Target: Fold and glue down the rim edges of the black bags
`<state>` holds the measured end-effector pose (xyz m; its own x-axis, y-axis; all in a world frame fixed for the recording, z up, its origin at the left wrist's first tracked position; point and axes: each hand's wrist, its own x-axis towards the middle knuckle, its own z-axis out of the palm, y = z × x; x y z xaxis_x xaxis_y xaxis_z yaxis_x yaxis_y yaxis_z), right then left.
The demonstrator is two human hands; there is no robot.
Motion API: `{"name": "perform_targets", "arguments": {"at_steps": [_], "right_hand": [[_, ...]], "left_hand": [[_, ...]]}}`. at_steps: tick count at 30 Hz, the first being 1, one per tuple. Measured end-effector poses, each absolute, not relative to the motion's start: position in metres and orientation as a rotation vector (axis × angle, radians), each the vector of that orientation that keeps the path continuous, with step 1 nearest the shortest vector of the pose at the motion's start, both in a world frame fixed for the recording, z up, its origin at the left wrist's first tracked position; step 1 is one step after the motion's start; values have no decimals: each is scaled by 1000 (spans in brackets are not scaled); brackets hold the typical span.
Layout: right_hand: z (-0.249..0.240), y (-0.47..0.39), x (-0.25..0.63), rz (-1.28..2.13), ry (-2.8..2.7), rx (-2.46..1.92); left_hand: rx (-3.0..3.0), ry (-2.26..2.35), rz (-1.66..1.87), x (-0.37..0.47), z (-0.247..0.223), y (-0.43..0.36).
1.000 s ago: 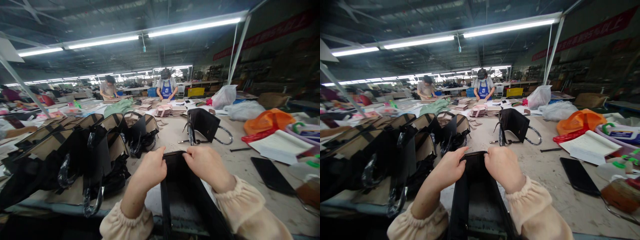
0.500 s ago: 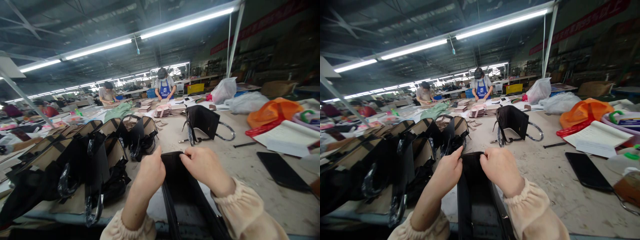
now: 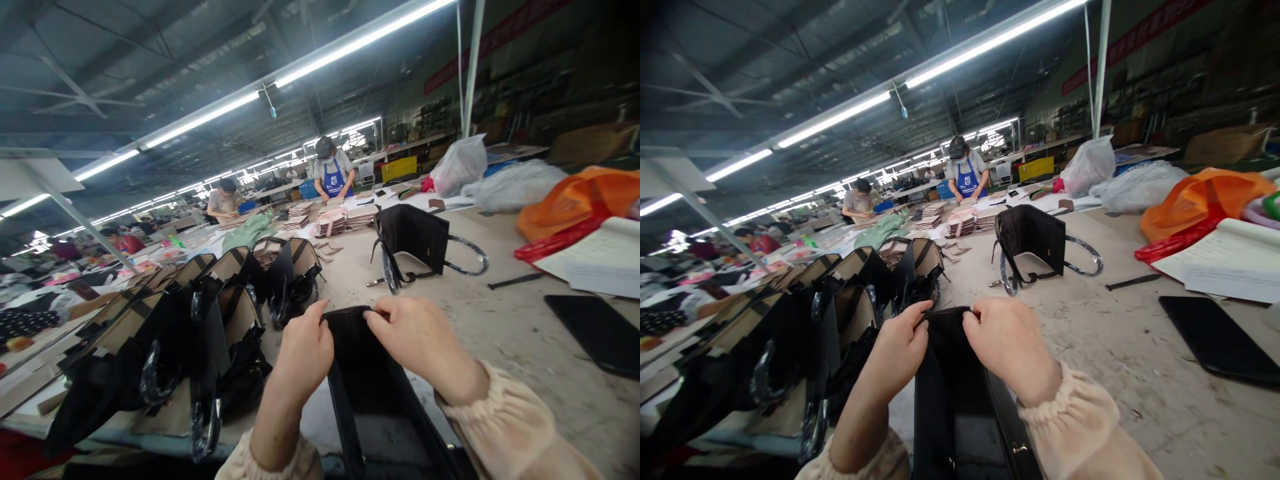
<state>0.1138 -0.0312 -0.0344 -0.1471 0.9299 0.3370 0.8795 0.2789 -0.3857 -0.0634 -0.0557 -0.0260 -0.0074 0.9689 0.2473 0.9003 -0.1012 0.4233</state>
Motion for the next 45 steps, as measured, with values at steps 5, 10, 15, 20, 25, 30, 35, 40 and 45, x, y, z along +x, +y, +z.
{"name": "perform_targets", "arguments": {"at_steps": [5, 10, 15, 20, 25, 30, 35, 40, 45], "right_hand": [[-33, -32, 114, 172, -2036, -1619], [-33, -32, 113, 153, -2053, -1602], [-35, -33, 112, 112, -2046, -1603], [-35, -34, 110, 108, -2039, -1598], [-34, -34, 112, 128, -2042, -1585], [-34, -36, 112, 142, -2043, -1544], [-35, -32, 114, 183, -2030, -1555], [-36, -30, 117, 226, -2042, -1558], [-36, -31, 117, 239, -2047, -1538]], "left_hand": [[2104, 1945, 755, -68, -29, -54], [2109, 1960, 676, -67, -21, -53], [2119, 1980, 615, -63, -16, -53], [2149, 1981, 541, -61, -12, -51], [2176, 1976, 550, -68, -15, -47], [2213, 1913, 490, -77, -13, -46], [2252, 1810, 369, -74, -2, -44], [2239, 1781, 356, -65, 2, -43], [2199, 1804, 471, -60, -5, -36]]}}
